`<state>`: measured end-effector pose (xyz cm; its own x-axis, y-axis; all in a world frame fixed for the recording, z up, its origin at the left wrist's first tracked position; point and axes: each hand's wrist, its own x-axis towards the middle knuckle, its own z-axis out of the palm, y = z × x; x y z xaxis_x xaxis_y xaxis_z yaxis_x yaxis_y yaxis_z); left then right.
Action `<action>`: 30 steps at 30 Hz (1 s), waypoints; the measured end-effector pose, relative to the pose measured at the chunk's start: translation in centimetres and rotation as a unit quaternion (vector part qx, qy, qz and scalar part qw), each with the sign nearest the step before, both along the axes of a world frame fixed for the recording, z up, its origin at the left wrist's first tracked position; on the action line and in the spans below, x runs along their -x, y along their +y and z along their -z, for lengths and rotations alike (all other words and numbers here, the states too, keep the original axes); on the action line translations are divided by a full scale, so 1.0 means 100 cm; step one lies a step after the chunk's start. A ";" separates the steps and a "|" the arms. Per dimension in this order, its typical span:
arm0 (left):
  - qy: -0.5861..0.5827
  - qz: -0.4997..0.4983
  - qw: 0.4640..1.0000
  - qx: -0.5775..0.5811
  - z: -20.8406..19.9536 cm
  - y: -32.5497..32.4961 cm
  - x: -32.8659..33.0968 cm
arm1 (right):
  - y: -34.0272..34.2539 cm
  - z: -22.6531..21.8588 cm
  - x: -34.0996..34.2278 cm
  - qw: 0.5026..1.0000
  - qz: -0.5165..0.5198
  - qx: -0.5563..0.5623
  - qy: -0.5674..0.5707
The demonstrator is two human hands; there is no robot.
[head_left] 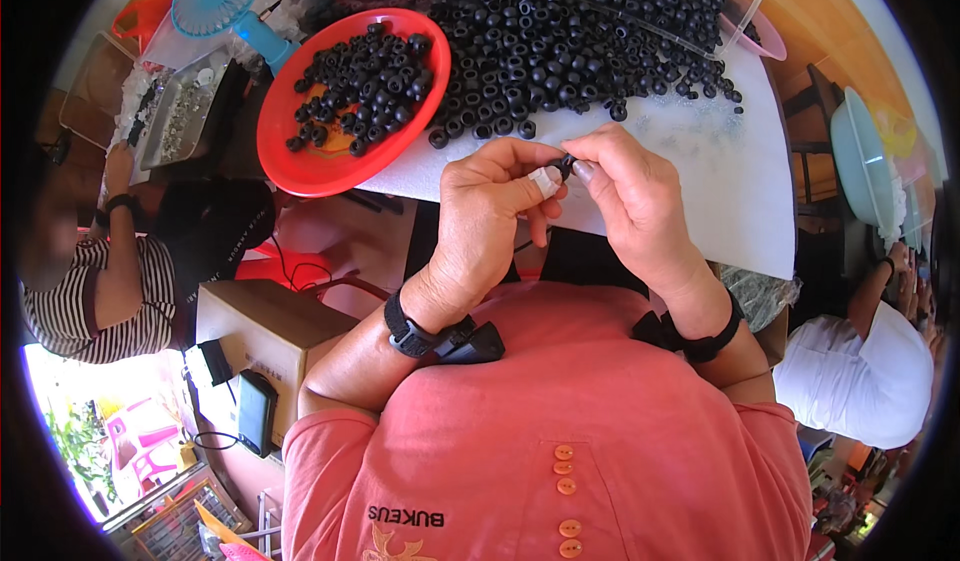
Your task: Manually assembling small black plastic components by hand on a workstation.
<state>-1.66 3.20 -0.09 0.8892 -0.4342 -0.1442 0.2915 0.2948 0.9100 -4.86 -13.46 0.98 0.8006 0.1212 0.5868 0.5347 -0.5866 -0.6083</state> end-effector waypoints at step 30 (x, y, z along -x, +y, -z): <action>0.011 -0.050 0.999 -0.001 -0.002 -0.006 0.007 | 0.014 0.010 0.010 0.998 0.009 -0.057 0.019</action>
<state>-2.35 2.56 0.07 0.9246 -0.3428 -0.1661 0.2814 0.3209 0.9044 -5.87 -12.11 0.00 0.8238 0.0416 0.5653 0.5006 -0.5213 -0.6912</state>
